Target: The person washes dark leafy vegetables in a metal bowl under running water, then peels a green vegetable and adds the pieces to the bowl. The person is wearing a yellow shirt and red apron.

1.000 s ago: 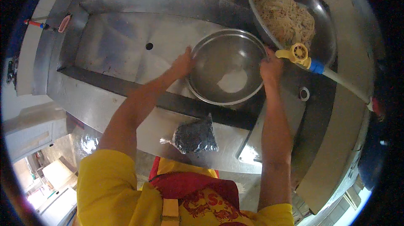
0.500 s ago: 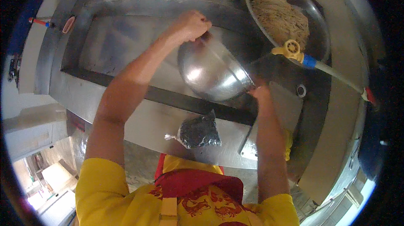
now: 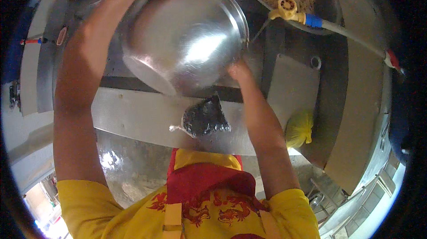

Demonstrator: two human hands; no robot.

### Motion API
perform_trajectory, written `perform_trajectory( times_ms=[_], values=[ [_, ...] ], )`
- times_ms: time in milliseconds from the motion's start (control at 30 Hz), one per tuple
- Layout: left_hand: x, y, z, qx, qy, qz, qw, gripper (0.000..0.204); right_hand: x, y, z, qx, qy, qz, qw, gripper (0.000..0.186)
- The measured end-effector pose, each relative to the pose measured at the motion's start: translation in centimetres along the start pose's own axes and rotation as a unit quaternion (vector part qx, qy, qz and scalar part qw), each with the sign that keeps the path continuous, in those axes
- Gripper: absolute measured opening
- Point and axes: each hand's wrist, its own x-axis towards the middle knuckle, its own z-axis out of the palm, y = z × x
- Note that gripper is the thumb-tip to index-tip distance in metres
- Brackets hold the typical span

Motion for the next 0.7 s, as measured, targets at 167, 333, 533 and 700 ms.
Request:
perform_trajectory(
  times_ms=[167,333,533,700],
  values=[
    [-5.2,-6.7,5.8,-0.126,0.059,-0.031,0.990,0.029,-8.6,-0.7,-5.2,-0.099,-0.014,-0.208,0.973,0.026],
    [-6.8,-2.3,15.0,-0.079,0.091,-0.067,0.990,0.025,-21.2,1.2,-1.1,-0.298,-0.156,-0.481,0.810,0.073],
    [-7.4,2.2,26.7,-0.089,0.276,0.036,0.956,0.022,-21.6,3.3,-0.4,-0.303,-0.175,-0.429,0.833,0.085],
    [-7.3,4.6,30.4,-0.164,0.232,0.076,0.956,0.014,-20.0,6.7,-6.4,-0.039,-0.142,-0.332,0.932,0.073]
  ],
)
